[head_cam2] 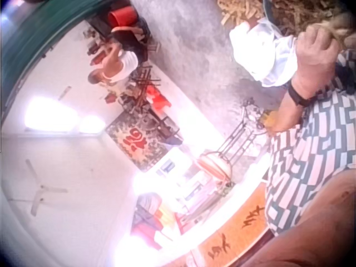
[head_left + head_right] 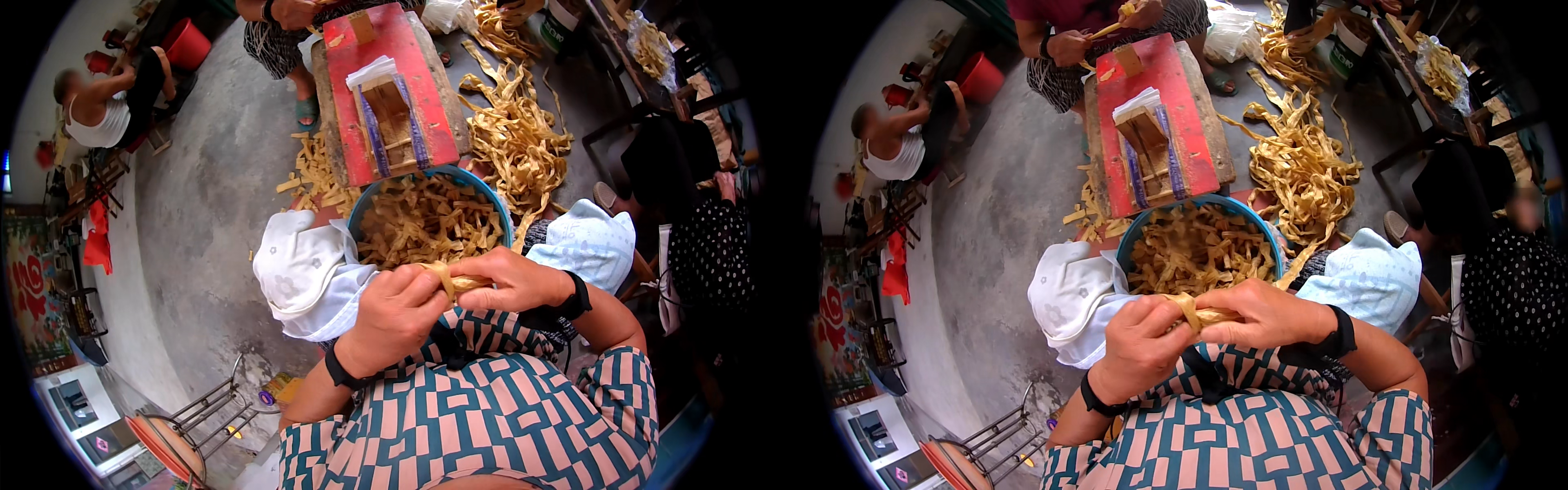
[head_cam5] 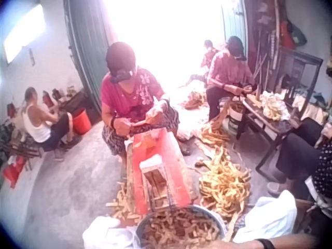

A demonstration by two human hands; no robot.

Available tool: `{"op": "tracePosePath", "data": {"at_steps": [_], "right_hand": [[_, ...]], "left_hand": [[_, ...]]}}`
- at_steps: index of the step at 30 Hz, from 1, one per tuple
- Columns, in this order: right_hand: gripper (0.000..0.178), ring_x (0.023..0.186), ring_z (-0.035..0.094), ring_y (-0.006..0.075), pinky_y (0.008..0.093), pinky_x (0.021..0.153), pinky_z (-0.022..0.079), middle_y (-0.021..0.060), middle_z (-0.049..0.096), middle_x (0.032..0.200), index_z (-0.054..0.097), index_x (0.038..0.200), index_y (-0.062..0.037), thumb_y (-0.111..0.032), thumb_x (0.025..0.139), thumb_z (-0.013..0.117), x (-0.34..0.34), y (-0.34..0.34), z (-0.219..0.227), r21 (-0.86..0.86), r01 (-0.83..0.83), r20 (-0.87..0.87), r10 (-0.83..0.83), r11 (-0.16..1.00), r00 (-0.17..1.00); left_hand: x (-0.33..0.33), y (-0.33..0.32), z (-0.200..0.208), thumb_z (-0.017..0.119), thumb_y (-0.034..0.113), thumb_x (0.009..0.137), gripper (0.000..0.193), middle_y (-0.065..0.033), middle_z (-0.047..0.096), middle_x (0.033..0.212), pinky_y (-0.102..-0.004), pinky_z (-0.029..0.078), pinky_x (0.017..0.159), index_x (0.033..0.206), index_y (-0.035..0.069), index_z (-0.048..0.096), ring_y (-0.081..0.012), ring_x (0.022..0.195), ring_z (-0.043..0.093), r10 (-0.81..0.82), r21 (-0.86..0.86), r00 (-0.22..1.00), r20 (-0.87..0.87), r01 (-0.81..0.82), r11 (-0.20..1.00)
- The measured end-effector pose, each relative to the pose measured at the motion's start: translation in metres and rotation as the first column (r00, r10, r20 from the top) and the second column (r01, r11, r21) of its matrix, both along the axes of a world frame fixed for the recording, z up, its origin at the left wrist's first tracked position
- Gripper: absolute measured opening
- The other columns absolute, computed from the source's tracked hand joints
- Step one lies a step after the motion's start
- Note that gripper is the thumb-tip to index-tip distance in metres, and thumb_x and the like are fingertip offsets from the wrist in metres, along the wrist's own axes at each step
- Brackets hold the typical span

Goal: The person is folding long tan paper strips into small bundles by hand and placing them into a blue plastic container.

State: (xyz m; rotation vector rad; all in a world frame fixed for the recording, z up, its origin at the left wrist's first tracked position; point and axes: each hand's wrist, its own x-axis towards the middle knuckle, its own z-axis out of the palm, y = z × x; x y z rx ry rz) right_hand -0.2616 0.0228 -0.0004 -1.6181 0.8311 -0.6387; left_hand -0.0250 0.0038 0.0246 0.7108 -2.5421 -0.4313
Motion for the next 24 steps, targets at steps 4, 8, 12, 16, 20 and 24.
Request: {"op": "tracePosePath", "data": {"at_steps": [4, 8, 12, 16, 20, 24], "right_hand": [[0.026, 0.072, 0.058, 0.0070, 0.0227, 0.064, 0.048, -0.0008, 0.063, 0.081, 0.068, 0.109, -0.0004, -0.025, 0.106, 0.058, 0.012, 0.002, -0.003, 0.574, -0.014, 0.239, -0.151, 0.818, 0.959], [0.022, 0.067, 0.053, 0.0058, 0.0207, 0.060, 0.044, -0.0023, 0.060, 0.078, 0.067, 0.106, -0.0025, -0.022, 0.106, 0.059, 0.013, -0.002, -0.001, 0.704, -0.086, 0.354, -0.244, 0.705, 0.903], [0.016, 0.064, 0.049, 0.0040, 0.0197, 0.056, 0.039, -0.0037, 0.058, 0.078, 0.066, 0.102, -0.0053, -0.020, 0.104, 0.062, 0.020, -0.002, -0.003, 0.778, -0.131, 0.428, -0.366, 0.614, 0.827], [0.011, 0.061, 0.045, 0.0036, 0.0200, 0.055, 0.036, -0.0044, 0.057, 0.077, 0.064, 0.100, -0.0071, -0.018, 0.102, 0.065, 0.023, -0.005, 0.000, 0.763, -0.059, 0.455, -0.470, 0.644, 0.756], [0.013, 0.063, 0.042, 0.0035, 0.0203, 0.056, 0.035, -0.0031, 0.056, 0.081, 0.061, 0.105, -0.0074, -0.019, 0.100, 0.066, 0.021, -0.005, -0.005, 0.736, -0.189, 0.594, -0.485, 0.651, 0.642], [0.022, 0.066, 0.046, 0.0054, 0.0208, 0.058, 0.037, 0.0001, 0.058, 0.089, 0.061, 0.107, -0.0035, -0.022, 0.097, 0.069, 0.013, -0.014, -0.005, 0.649, -0.214, 0.557, -0.264, 0.730, 0.788]], "left_hand": [[0.000, 0.001, 0.000, 0.080, 0.015, 0.074, 0.020, -0.0029, 0.064, 0.100, -0.0306, 0.052, 0.066, 0.091, 0.011, 0.070, -0.0204, 0.083, 0.063, 0.003, -0.034, 1.000, 0.023, -0.002, 0.999], [-0.003, 0.003, 0.012, 0.080, 0.015, 0.074, 0.020, -0.0028, 0.064, 0.104, -0.0299, 0.052, 0.063, 0.092, 0.011, 0.071, -0.0193, 0.079, 0.062, 0.041, -0.055, 0.999, 0.008, -0.040, 0.998], [-0.003, 0.002, 0.011, 0.080, 0.015, 0.076, 0.021, -0.0026, 0.064, 0.112, -0.0313, 0.053, 0.071, 0.095, 0.011, 0.072, -0.0191, 0.086, 0.064, 0.043, -0.096, 0.999, 0.014, -0.041, 0.995], [-0.003, 0.005, 0.005, 0.078, 0.015, 0.079, 0.021, -0.0052, 0.063, 0.132, -0.0468, 0.046, 0.105, 0.099, 0.012, 0.073, -0.0254, 0.122, 0.060, 0.141, -0.374, 0.989, -0.035, -0.144, 0.916], [-0.004, 0.004, -0.002, 0.071, 0.014, 0.088, 0.008, -0.0036, 0.062, 0.143, -0.0654, 0.019, 0.120, 0.096, 0.012, 0.073, -0.0344, 0.145, 0.041, 0.314, -0.223, 0.947, -0.064, -0.320, 0.921], [-0.004, 0.002, -0.007, 0.069, 0.012, 0.088, 0.012, -0.0020, 0.066, 0.138, -0.0643, 0.020, 0.121, 0.100, 0.012, 0.072, -0.0305, 0.138, 0.050, 0.334, -0.408, 0.929, -0.162, -0.371, 0.834]]}}
